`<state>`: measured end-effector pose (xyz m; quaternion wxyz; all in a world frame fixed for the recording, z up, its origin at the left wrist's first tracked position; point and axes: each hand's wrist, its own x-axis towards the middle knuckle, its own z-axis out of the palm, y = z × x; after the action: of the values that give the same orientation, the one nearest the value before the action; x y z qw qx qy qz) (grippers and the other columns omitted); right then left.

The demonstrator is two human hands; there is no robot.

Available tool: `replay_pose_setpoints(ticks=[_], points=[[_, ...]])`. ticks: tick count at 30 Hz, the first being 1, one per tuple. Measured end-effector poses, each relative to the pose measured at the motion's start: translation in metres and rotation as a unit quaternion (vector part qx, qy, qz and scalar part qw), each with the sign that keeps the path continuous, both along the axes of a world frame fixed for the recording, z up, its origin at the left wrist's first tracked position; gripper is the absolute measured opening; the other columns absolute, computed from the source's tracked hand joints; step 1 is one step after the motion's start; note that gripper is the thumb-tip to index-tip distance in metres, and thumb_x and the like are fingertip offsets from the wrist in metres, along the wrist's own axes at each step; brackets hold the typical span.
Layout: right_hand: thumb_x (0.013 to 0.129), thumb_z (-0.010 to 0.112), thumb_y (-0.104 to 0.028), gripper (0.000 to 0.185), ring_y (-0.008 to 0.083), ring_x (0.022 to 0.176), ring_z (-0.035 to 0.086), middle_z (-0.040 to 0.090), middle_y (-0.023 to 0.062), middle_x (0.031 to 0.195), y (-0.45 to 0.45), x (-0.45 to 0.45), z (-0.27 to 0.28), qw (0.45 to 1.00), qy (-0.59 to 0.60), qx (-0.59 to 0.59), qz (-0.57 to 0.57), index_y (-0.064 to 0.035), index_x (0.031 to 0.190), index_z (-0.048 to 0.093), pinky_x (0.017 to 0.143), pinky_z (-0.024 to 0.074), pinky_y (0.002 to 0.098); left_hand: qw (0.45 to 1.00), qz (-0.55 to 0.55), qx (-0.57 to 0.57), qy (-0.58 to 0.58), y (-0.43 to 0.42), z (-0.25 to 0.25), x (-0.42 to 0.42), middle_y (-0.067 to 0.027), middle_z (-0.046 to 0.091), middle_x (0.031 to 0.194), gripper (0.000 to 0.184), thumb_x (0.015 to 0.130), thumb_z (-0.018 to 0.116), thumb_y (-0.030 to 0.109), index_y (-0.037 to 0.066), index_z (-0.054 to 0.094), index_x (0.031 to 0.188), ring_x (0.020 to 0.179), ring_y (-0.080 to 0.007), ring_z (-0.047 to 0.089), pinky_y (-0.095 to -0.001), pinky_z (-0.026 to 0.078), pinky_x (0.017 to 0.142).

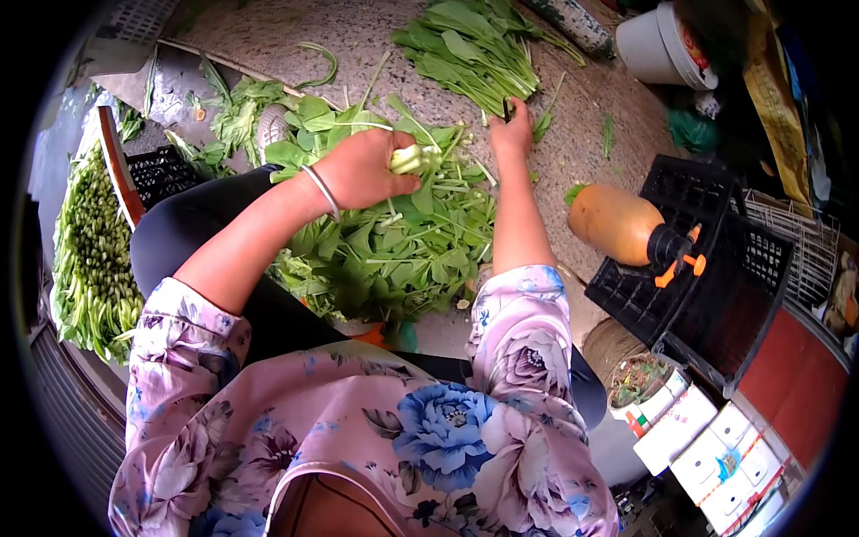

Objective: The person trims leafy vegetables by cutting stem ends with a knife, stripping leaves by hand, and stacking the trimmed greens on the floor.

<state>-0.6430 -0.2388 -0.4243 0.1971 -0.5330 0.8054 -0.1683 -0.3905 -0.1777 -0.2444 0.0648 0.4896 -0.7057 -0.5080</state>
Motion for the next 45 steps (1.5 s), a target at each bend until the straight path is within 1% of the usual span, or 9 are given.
replay_pose_setpoints(ticks=[4, 9, 16, 18, 25, 32, 36, 42, 45], points=[[0.064, 0.075, -0.018, 0.057, 0.0291, 0.106, 0.049, 0.047, 0.0153, 0.118, -0.007, 0.01, 0.0, 0.999, -0.002, 0.034, -0.007, -0.0134, 0.113, 0.048, 0.087, 0.0409, 0.0383, 1.0, -0.005, 0.002, 0.015, 0.0, 0.0, -0.001, -0.0179, 0.061, 0.073, 0.028, 0.07, 0.067, 0.021, 0.002, 0.059, 0.089, 0.072, -0.0308, 0.06, -0.0368, 0.046, 0.068], [0.061, 0.078, -0.016, 0.051, 0.0162, 0.073, 0.06, 0.064, 0.0086, 0.085, -0.017, -0.018, -0.041, 0.998, -0.059, -0.001, 0.004, -0.0004, 0.101, 0.052, 0.068, 0.0465, 0.0281, 1.0, -0.007, -0.008, 0.021, 0.002, -0.002, 0.001, -0.018, 0.061, 0.073, 0.027, 0.069, 0.067, 0.022, 0.002, 0.058, 0.086, 0.072, -0.0319, 0.06, -0.0374, 0.046, 0.068], [0.067, 0.074, -0.009, 0.041, 0.0147, 0.068, 0.06, 0.062, 0.0087, 0.083, -0.014, -0.007, -0.013, 0.973, -0.229, 0.0, -0.028, 0.0017, 0.1, 0.051, 0.058, 0.0459, 0.0249, 0.999, -0.013, -0.02, 0.024, 0.004, -0.001, 0.002, -0.018, 0.061, 0.072, 0.027, 0.069, 0.067, 0.021, 0.002, 0.058, 0.086, 0.072, -0.0319, 0.06, -0.0376, 0.046, 0.068], [0.07, 0.07, -0.005, 0.038, 0.0148, 0.066, 0.061, 0.062, 0.0083, 0.082, -0.011, -0.002, -0.002, 0.91, -0.404, -0.015, -0.095, 0.0015, 0.101, 0.049, 0.048, 0.0418, 0.0229, 0.999, -0.016, -0.022, 0.026, 0.004, 0.0, 0.001, -0.018, 0.061, 0.072, 0.027, 0.069, 0.067, 0.021, 0.001, 0.059, 0.086, 0.072, -0.0319, 0.06, -0.0375, 0.046, 0.068], [0.075, 0.069, -0.012, 0.034, 0.0156, 0.061, 0.061, 0.06, 0.0071, 0.079, -0.017, 0.014, 0.021, 0.785, -0.581, 0.013, -0.215, -0.0041, 0.099, 0.047, 0.039, 0.0324, 0.0222, 1.0, -0.01, -0.025, 0.005, 0.006, 0.004, -0.001, -0.0188, 0.061, 0.074, 0.03, 0.069, 0.067, 0.021, 0.0, 0.059, 0.089, 0.074, -0.0321, 0.06, -0.0373, 0.046, 0.07], [0.08, 0.063, -0.011, 0.019, 0.0135, 0.055, 0.057, 0.058, 0.0057, 0.075, -0.01, 0.032, 0.057, 0.821, -0.531, -0.085, -0.191, -0.0022, 0.094, 0.054, 0.039, 0.0333, 0.021, 0.999, -0.004, -0.034, -0.008, 0.004, 0.006, -0.005, -0.0193, 0.061, 0.074, 0.029, 0.069, 0.066, 0.022, 0.001, 0.058, 0.087, 0.075, -0.0328, 0.06, -0.038, 0.046, 0.07], [0.079, 0.064, -0.01, 0.023, 0.0122, 0.055, 0.053, 0.056, 0.006, 0.077, 0.02, 0.029, 0.077, 0.76, -0.603, -0.135, -0.204, 0.0005, 0.097, 0.053, 0.039, 0.0333, 0.0202, 0.999, -0.006, -0.034, 0.005, 0.006, 0.005, -0.007, -0.0191, 0.06, 0.073, 0.027, 0.069, 0.066, 0.021, 0.001, 0.058, 0.085, 0.074, -0.0325, 0.06, -0.0382, 0.046, 0.069], [0.079, 0.065, -0.011, 0.032, 0.012, 0.059, 0.051, 0.054, 0.0059, 0.078, 0.066, 0.027, 0.121, 0.816, -0.544, -0.138, -0.139, 0.0025, 0.103, 0.049, 0.041, 0.0326, 0.0193, 0.994, 0.031, -0.098, 0.018, 0.012, 0.006, -0.011, -0.0183, 0.059, 0.07, 0.023, 0.069, 0.065, 0.02, 0.003, 0.057, 0.082, 0.071, -0.0337, 0.059, -0.0391, 0.046, 0.067], [0.077, 0.067, -0.01, 0.026, 0.0094, 0.055, 0.052, 0.058, 0.0053, 0.078, 0.085, 0.04, 0.151, 0.833, -0.528, -0.139, -0.093, 0.0012, 0.096, 0.054, 0.039, 0.0326, 0.0173, 0.975, 0.082, -0.203, 0.027, 0.009, 0.019, -0.013, -0.0175, 0.059, 0.097, 0.021, 0.067, 0.066, 0.012, 0.004, 0.055, 0.083, 0.089, -0.0319, 0.057, -0.037, 0.046, 0.074]])
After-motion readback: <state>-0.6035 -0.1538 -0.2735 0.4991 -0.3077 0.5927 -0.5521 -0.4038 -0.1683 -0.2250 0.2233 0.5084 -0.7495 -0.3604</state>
